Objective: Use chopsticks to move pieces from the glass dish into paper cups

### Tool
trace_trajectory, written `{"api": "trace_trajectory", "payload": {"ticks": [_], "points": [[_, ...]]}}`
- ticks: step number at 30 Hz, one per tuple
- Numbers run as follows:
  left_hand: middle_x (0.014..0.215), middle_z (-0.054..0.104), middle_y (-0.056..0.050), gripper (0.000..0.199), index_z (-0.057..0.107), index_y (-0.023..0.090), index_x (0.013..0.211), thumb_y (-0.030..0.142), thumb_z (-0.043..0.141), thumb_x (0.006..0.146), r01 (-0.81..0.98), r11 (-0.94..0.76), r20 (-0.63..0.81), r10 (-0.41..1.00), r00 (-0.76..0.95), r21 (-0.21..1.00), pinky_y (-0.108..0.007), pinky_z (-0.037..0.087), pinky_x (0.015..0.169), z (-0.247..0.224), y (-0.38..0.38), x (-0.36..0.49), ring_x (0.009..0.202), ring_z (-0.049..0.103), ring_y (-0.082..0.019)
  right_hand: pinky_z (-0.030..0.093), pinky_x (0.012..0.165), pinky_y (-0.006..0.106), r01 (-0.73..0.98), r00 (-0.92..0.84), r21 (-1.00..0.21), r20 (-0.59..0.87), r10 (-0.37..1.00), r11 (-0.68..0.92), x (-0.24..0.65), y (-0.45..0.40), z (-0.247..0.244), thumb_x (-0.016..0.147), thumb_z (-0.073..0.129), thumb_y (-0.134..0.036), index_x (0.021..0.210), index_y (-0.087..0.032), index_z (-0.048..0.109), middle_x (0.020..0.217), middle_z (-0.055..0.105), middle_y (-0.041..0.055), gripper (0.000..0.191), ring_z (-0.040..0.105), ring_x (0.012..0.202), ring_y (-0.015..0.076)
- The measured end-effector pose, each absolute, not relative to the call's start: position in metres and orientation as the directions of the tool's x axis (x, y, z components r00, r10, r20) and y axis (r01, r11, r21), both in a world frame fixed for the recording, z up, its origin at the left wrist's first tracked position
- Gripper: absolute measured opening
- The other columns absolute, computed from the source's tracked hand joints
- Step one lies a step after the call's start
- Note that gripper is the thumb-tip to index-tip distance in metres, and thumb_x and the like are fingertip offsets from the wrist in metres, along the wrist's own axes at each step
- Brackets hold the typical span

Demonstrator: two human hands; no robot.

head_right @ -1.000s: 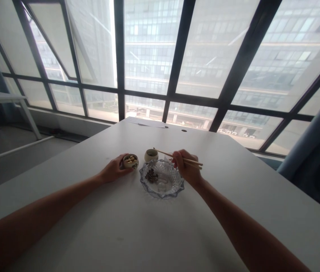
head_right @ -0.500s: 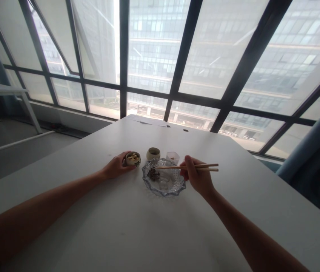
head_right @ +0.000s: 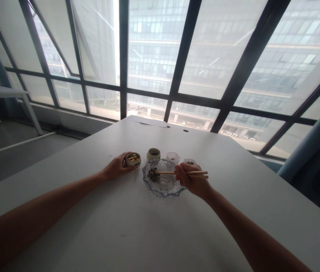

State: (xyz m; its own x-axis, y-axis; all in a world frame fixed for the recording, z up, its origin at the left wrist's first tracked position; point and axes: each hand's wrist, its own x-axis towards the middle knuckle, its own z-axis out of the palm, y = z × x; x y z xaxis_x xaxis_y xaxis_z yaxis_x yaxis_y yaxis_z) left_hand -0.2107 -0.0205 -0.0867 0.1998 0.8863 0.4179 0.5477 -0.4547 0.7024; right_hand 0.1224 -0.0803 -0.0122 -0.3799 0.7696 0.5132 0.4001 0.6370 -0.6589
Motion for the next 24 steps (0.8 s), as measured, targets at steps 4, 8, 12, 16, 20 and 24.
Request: {"api": "trace_trajectory", "payload": {"ticks": [4,8,12,16,20,24], "points": [[0.130,0.065,-0.016,0.078,0.056,0.015,0.134,0.054,0.077,0.069,0.539,-0.461,0.426,0.883,0.197,0.705,-0.046,0.050,0.104,-0.085,-0.021,-0.210,0.119,0.063,-0.034,0.046,0.035,0.022,0.358,-0.327,-0.715,0.507,0.797,0.601,0.122,-0.083,-0.015,0.093,0.055,-0.061,0.068,-0.019,0.066,0.053,0.066,0.0036,0.050,0.057,0.037,0.0123],[0.132,0.064,-0.018,0.081,0.054,0.014,0.136,0.055,0.076,0.070,0.549,-0.453,0.420,0.887,0.194,0.703,-0.048,0.048,0.106,-0.086,-0.022,-0.210,0.121,0.061,-0.035,0.046,0.033,0.022,0.308,-0.183,-0.781,0.511,0.840,0.543,0.127,-0.085,-0.020,0.089,0.059,-0.063,0.069,-0.018,0.067,0.050,0.065,0.0034,0.050,0.056,0.034,0.0126],[0.142,0.055,-0.023,0.093,0.046,0.010,0.143,0.063,0.073,0.071,0.547,-0.432,0.403,0.897,0.179,0.717,-0.051,0.046,0.108,-0.086,-0.020,-0.211,0.129,0.056,-0.037,0.046,0.031,0.023,0.280,-0.028,-0.815,0.521,0.853,0.507,0.143,-0.085,-0.017,0.085,0.062,-0.067,0.069,-0.018,0.066,0.048,0.065,0.0035,0.052,0.056,0.033,0.0134],[0.148,0.048,-0.023,0.084,0.042,0.010,0.146,0.070,0.049,0.087,0.572,-0.423,0.429,0.893,0.134,0.703,-0.052,0.043,0.109,-0.069,-0.015,-0.205,0.133,0.051,-0.035,0.046,0.031,0.023,0.304,0.036,-0.808,0.538,0.842,0.504,0.165,-0.086,-0.006,0.083,0.062,-0.069,0.066,-0.018,0.065,0.049,0.065,0.0042,0.054,0.056,0.033,0.0137],[0.139,0.058,-0.018,0.070,0.054,0.013,0.137,0.063,0.049,0.089,0.650,-0.552,0.512,0.812,0.279,0.522,-0.050,0.041,0.110,-0.038,-0.008,-0.174,0.131,0.052,-0.035,0.046,0.032,0.022,0.320,-0.011,-0.799,0.534,0.846,0.508,0.174,-0.093,0.003,0.085,0.060,-0.070,0.068,-0.018,0.065,0.049,0.065,0.0039,0.055,0.056,0.034,0.0126],[0.134,0.064,-0.014,0.054,0.060,0.017,0.133,0.048,0.056,0.089,0.636,-0.649,0.451,0.755,0.475,0.418,-0.047,0.044,0.107,-0.016,0.006,-0.121,0.126,0.056,-0.033,0.045,0.033,0.020,0.344,-0.149,-0.784,0.497,0.855,0.516,0.172,-0.099,0.007,0.086,0.059,-0.069,0.066,-0.017,0.065,0.050,0.065,0.0034,0.055,0.056,0.035,0.0115]]}}
